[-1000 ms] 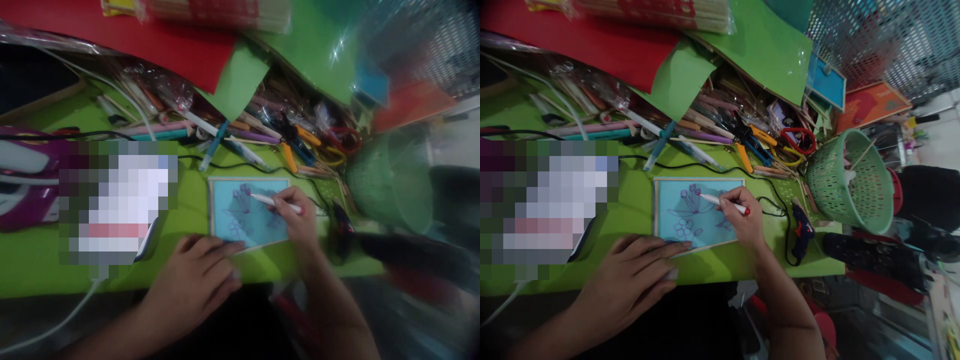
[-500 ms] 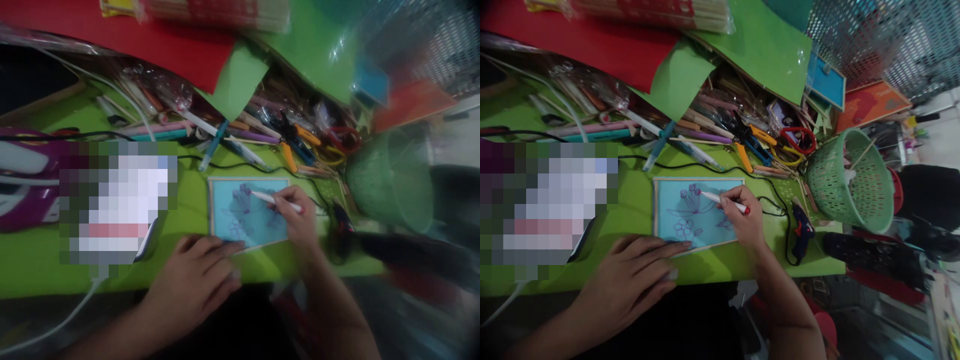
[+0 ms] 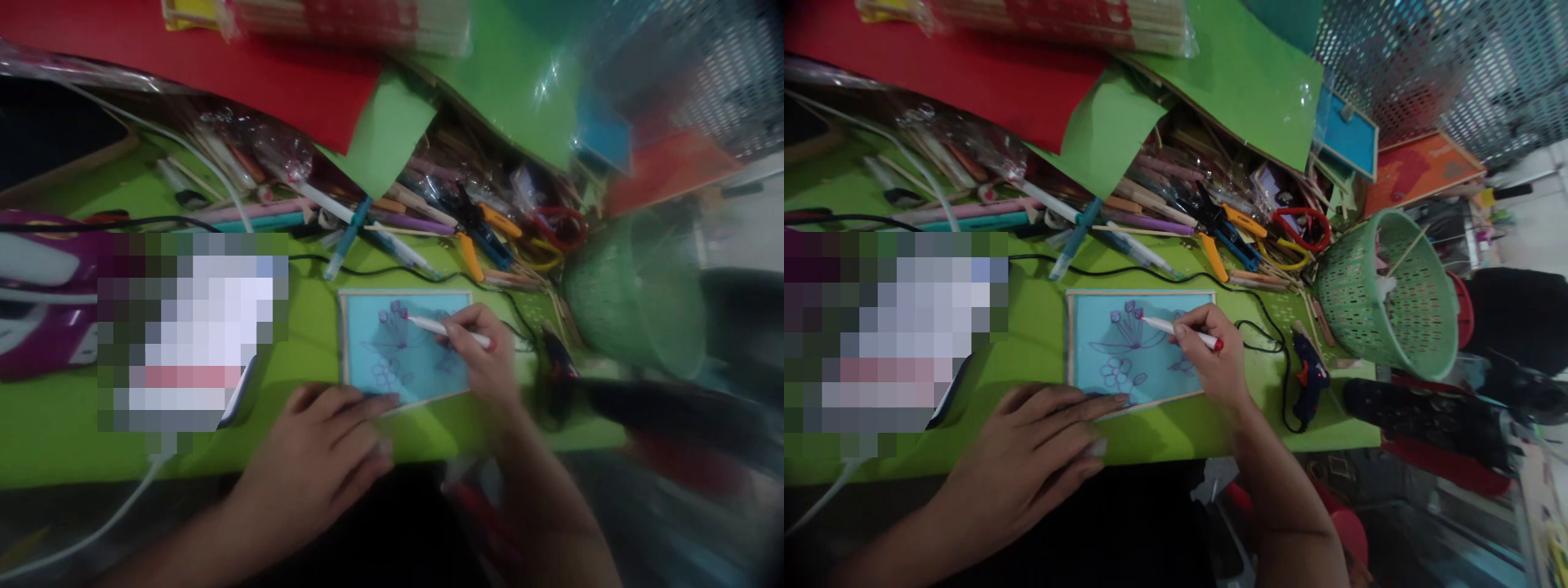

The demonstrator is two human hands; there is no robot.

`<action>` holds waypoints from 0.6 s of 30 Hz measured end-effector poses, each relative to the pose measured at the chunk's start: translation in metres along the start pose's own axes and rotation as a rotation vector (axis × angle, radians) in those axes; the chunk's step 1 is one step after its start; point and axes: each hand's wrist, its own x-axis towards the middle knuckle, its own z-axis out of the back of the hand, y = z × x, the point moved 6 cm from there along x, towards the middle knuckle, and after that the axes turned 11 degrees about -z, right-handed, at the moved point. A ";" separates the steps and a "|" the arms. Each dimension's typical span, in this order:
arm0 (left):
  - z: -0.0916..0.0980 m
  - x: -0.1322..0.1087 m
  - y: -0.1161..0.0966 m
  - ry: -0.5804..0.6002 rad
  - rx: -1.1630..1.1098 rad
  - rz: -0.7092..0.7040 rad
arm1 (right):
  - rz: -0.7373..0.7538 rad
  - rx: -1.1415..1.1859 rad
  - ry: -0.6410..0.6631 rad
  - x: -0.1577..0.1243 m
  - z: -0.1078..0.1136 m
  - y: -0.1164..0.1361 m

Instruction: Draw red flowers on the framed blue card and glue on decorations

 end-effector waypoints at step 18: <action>0.001 0.000 0.000 -0.010 -0.007 0.001 | 0.011 0.002 -0.017 -0.001 0.000 0.002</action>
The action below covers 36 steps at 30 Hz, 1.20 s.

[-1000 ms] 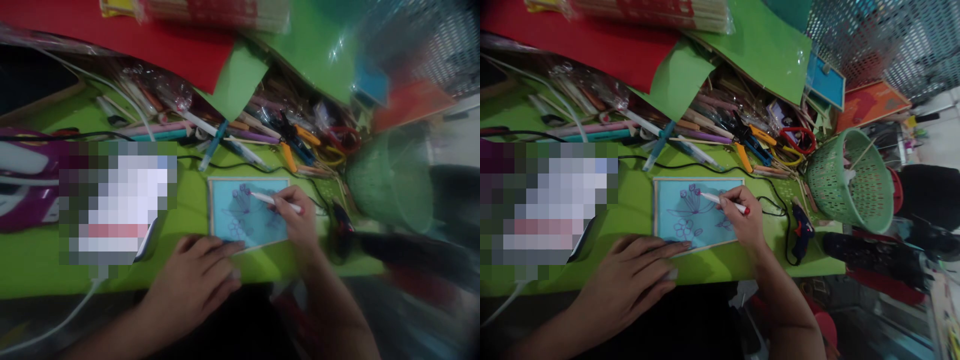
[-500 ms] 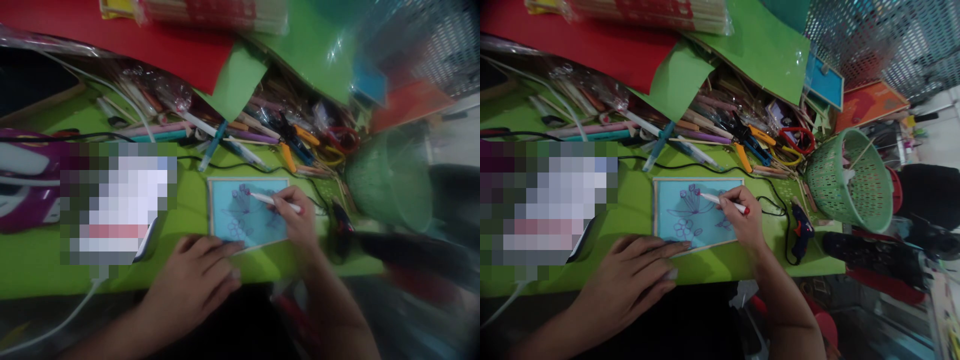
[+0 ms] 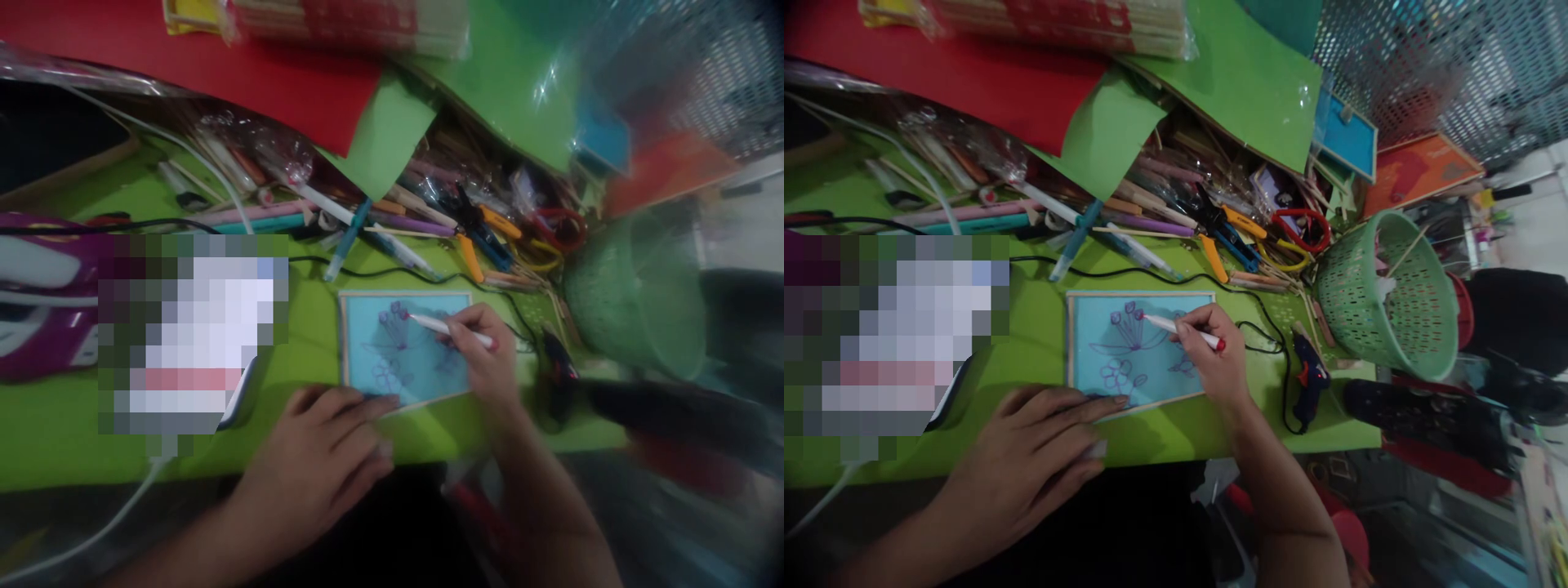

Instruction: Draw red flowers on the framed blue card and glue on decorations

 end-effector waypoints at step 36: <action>-0.001 0.000 0.000 0.010 0.022 0.000 | -0.024 0.002 0.025 0.002 -0.002 -0.002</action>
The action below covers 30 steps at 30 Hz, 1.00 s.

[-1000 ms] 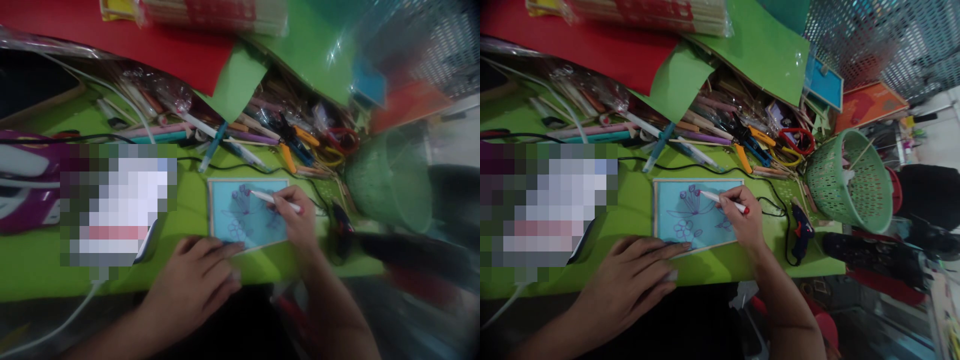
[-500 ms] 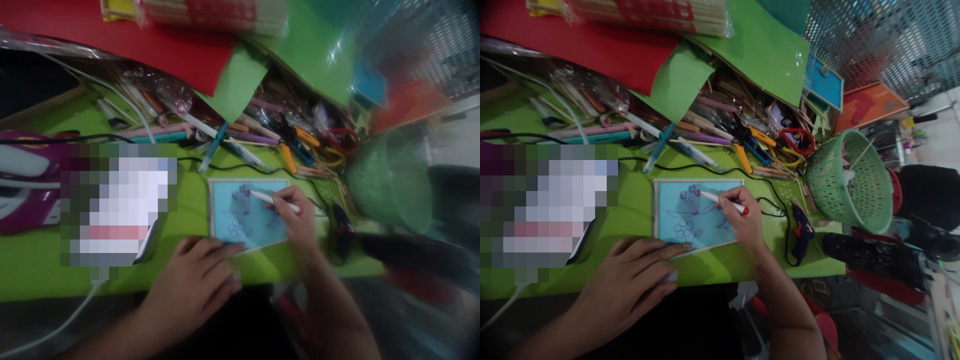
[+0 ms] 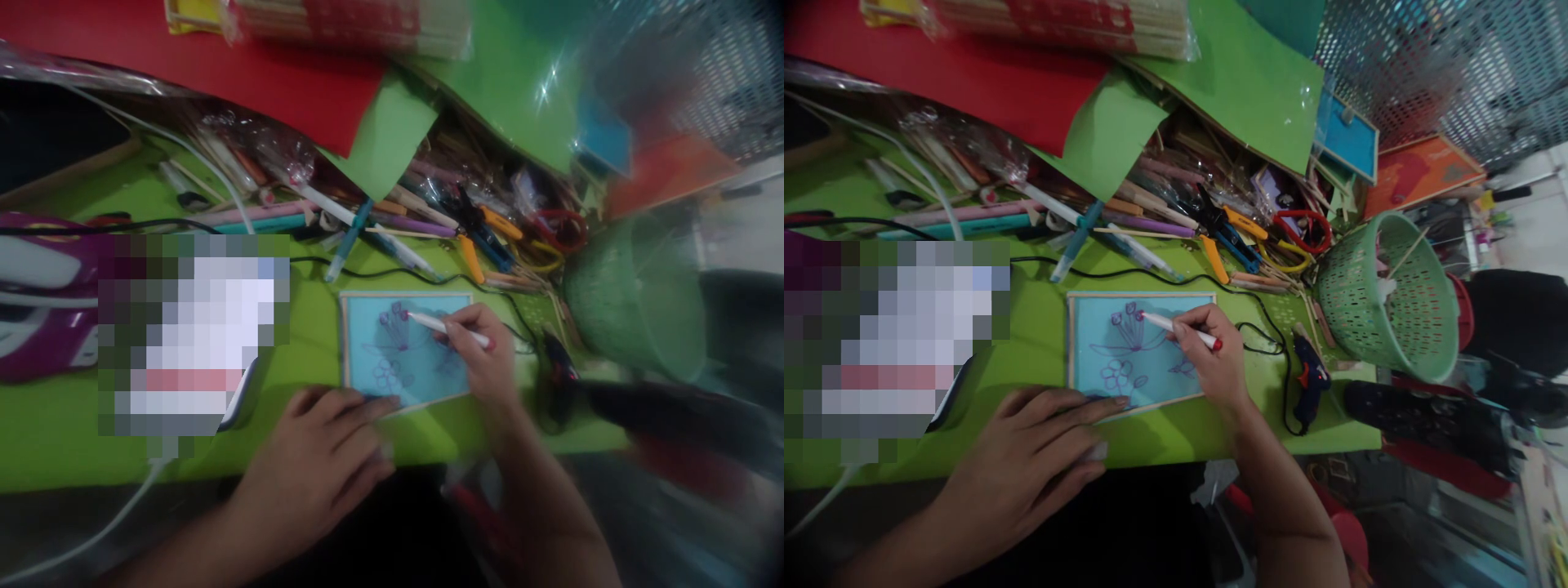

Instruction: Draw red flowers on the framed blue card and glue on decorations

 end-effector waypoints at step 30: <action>-0.001 -0.001 0.000 -0.009 -0.025 -0.002 | 0.036 -0.006 -0.009 -0.001 0.000 0.004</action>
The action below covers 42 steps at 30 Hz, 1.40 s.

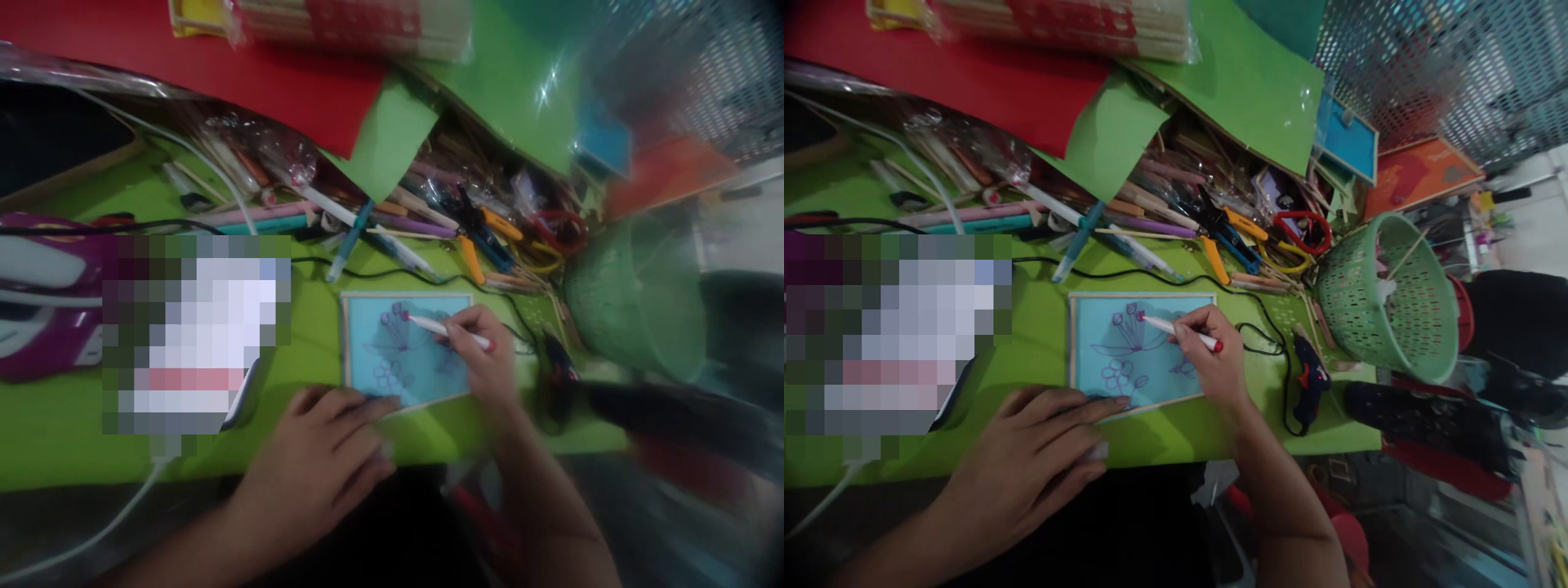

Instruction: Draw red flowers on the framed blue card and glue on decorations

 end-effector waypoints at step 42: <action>-0.001 0.000 0.000 -0.001 0.012 -0.005 | -0.011 -0.019 0.017 0.000 -0.001 -0.002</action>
